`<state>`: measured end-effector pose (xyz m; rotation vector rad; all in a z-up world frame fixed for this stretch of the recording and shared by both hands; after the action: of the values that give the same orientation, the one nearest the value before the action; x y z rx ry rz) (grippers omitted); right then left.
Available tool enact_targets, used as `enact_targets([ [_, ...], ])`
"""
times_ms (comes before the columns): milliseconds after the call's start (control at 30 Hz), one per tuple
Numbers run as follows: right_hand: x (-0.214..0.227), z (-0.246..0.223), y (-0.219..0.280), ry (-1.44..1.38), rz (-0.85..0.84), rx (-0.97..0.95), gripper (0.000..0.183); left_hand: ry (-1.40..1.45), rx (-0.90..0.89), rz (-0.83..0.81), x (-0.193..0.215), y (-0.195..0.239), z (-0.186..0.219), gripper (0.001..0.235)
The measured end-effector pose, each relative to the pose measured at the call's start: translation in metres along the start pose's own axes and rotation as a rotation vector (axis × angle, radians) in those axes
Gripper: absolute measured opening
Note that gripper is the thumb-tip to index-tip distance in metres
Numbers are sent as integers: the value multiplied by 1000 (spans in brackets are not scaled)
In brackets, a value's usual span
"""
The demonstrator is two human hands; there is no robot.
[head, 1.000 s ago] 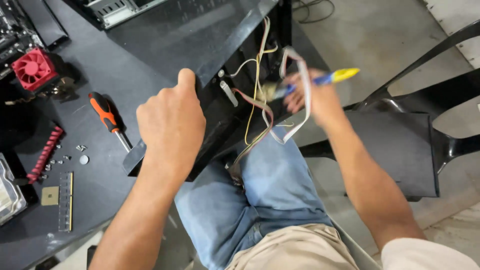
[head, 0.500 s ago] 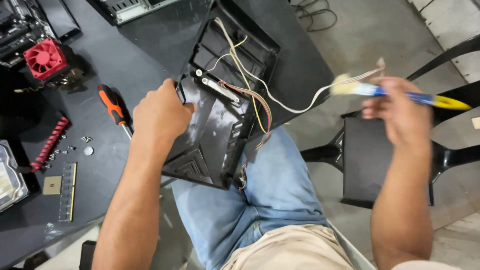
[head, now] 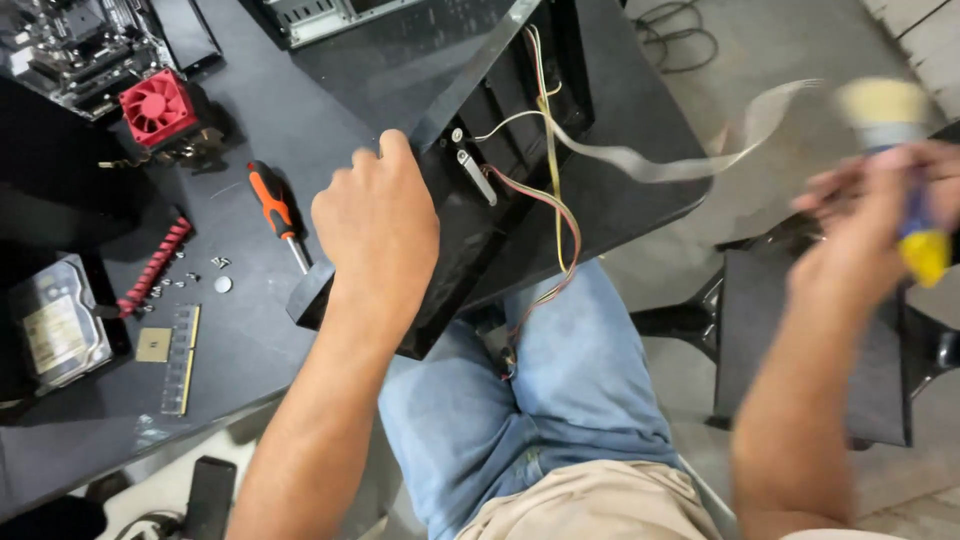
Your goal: The person uses a screwdriver to remove screws from a computer case and then uses a brush to clean the removed panel and its attached wires. The person handles the panel and wires directly while brushing them.
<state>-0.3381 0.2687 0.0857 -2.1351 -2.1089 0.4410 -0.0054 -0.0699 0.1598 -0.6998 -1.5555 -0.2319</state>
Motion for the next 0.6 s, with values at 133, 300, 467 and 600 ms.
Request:
enact_targets([
  [133,91,54,-53,-34,414,-72,19,112,-46,4,24,-12,9,31],
  [300,30,6,43,-266,5,-52,44,224,-15,-125,17,-1,18,43],
  [467,-136,-65,210,137,-1041,5,30,149,-41,-19,32,12,37,22],
  [600,-138,-34,193,388,-805,216,19,37,-123,-16,36,33,63,39],
])
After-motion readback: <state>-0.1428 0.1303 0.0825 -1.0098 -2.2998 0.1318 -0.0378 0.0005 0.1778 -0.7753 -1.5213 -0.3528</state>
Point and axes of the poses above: each hand's wrist, its own y-axis away from the middle knuckle, its own x-axis out of the back of the hand, z = x × y, the point moved 10 cm from there along -y, towards the middle knuckle, and after that the axes turned 7 degrees about z, right-handed, at the moved point
